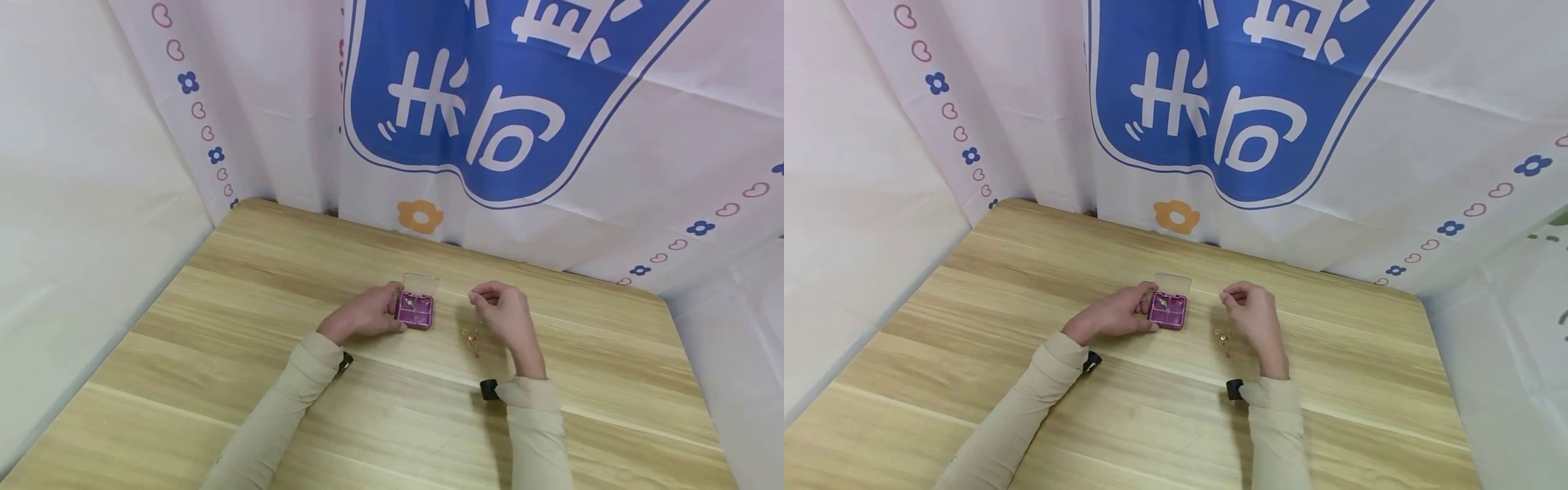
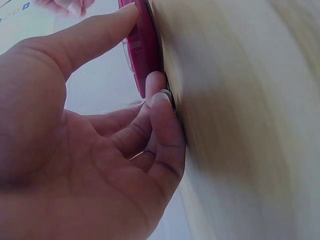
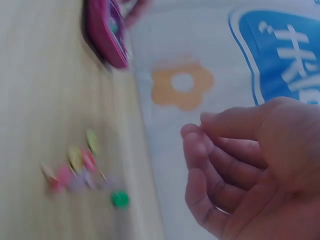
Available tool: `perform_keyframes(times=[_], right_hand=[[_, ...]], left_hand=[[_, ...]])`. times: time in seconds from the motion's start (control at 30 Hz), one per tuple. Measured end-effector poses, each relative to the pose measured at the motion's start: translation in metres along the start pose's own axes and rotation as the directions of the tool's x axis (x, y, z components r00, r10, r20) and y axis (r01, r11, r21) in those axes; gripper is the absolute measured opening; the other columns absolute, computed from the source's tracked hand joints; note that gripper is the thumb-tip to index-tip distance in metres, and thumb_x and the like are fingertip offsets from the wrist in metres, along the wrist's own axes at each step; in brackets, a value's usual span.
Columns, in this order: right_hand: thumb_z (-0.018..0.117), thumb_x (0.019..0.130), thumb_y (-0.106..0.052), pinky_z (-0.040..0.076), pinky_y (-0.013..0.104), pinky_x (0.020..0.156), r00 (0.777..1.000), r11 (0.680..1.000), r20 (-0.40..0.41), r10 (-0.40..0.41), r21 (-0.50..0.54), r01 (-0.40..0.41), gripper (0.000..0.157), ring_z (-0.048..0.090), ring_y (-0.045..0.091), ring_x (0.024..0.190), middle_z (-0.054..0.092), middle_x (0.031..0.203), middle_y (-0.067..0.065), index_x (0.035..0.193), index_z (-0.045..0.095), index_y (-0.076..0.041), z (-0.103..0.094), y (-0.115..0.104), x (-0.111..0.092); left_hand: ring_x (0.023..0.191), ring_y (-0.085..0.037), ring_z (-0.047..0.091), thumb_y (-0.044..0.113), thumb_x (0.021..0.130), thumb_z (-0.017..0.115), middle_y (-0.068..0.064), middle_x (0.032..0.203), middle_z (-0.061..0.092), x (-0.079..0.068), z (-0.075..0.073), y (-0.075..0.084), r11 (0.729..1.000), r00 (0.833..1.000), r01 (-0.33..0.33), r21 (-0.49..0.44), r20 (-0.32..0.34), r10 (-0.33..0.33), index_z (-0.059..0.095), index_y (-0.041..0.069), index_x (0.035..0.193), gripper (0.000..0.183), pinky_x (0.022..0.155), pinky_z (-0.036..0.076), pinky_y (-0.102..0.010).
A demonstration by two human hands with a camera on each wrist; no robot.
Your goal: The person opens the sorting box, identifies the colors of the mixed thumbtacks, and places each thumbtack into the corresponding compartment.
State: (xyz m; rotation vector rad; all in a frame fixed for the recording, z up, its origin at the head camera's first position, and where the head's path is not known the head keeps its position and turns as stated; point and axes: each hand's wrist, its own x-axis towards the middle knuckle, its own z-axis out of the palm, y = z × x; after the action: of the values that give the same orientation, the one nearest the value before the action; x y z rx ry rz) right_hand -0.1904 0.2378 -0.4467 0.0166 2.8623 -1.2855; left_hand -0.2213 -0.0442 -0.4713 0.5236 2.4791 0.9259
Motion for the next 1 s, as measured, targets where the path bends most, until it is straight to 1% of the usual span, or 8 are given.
perform_keyframes(times=[0.17,0.27,0.33,0.5,0.67,0.8,0.9,1.0], right_hand=[[0.068,0.102,-0.029,0.055,0.031,0.079,0.999,0.997,0.020,0.039,-0.073,-0.038,0.028,0.071,0.025,0.093,0.077,0.105,0.016,0.110,0.076,-0.003,-0.020,0.014,-0.005],[0.071,0.100,-0.036,0.054,0.031,0.077,0.997,0.992,0.052,0.056,-0.118,-0.050,0.033,0.069,0.023,0.090,0.076,0.102,0.014,0.106,0.076,-0.004,-0.025,0.020,-0.008],[0.072,0.099,-0.038,0.052,0.030,0.074,0.994,0.989,0.080,0.071,-0.138,-0.060,0.034,0.067,0.021,0.086,0.076,0.099,0.013,0.103,0.076,-0.004,-0.026,0.023,-0.008],[0.073,0.098,-0.030,0.049,0.028,0.069,0.985,0.979,0.140,0.105,-0.189,-0.077,0.028,0.062,0.016,0.076,0.075,0.088,0.010,0.098,0.076,-0.003,-0.021,0.027,-0.006],[0.073,0.098,-0.027,0.047,0.028,0.068,0.972,0.974,0.207,0.114,-0.215,-0.068,0.024,0.059,0.016,0.073,0.073,0.081,0.006,0.094,0.078,-0.004,-0.013,0.029,-0.005],[0.075,0.097,-0.027,0.048,0.028,0.070,0.968,0.974,0.227,0.112,-0.219,-0.061,0.022,0.060,0.016,0.075,0.074,0.083,0.005,0.092,0.078,-0.006,-0.010,0.029,-0.004],[0.074,0.098,-0.024,0.048,0.028,0.072,0.965,0.972,0.228,0.126,-0.222,-0.074,0.019,0.061,0.017,0.078,0.074,0.087,0.006,0.094,0.077,-0.006,-0.011,0.029,-0.004],[0.072,0.099,-0.022,0.048,0.028,0.072,0.962,0.971,0.231,0.149,-0.220,-0.098,0.017,0.062,0.018,0.080,0.074,0.089,0.007,0.096,0.077,-0.005,-0.013,0.029,-0.005]], left_hand=[[0.097,-0.020,0.062,0.029,0.091,0.083,-0.009,0.113,0.066,-0.001,0.002,-0.001,1.000,1.000,0.007,0.010,0.000,-0.007,0.032,0.005,0.163,0.091,0.097,0.056,-0.042],[0.097,-0.020,0.062,0.030,0.092,0.082,-0.010,0.112,0.066,-0.003,0.002,-0.001,1.000,1.000,0.015,0.012,0.001,-0.015,0.032,0.005,0.162,0.090,0.096,0.056,-0.042],[0.099,-0.021,0.062,0.030,0.092,0.082,-0.011,0.114,0.067,-0.005,0.002,-0.001,1.000,1.000,0.019,0.011,0.004,-0.019,0.032,0.004,0.162,0.090,0.098,0.056,-0.043],[0.102,-0.022,0.063,0.029,0.092,0.082,-0.013,0.118,0.067,-0.006,0.002,-0.002,1.000,1.000,0.009,0.009,-0.004,-0.009,0.031,0.003,0.163,0.091,0.103,0.055,-0.044],[0.097,-0.021,0.062,0.030,0.091,0.082,-0.010,0.112,0.066,-0.004,0.003,-0.003,1.000,1.000,0.003,0.022,-0.011,-0.002,0.031,0.003,0.163,0.092,0.098,0.055,-0.042],[0.094,-0.020,0.061,0.030,0.091,0.082,-0.008,0.109,0.065,-0.003,0.003,-0.004,1.000,1.000,0.004,0.022,-0.010,-0.003,0.031,0.003,0.163,0.092,0.094,0.055,-0.040],[0.096,-0.020,0.062,0.030,0.092,0.082,-0.010,0.111,0.066,-0.002,0.002,-0.004,1.000,1.000,-0.004,0.021,-0.010,0.004,0.030,0.003,0.163,0.092,0.097,0.056,-0.041],[0.104,-0.022,0.064,0.031,0.092,0.082,-0.013,0.119,0.068,-0.001,0.003,-0.002,0.999,1.000,-0.011,0.031,-0.010,0.011,0.031,0.004,0.163,0.091,0.104,0.055,-0.044]])
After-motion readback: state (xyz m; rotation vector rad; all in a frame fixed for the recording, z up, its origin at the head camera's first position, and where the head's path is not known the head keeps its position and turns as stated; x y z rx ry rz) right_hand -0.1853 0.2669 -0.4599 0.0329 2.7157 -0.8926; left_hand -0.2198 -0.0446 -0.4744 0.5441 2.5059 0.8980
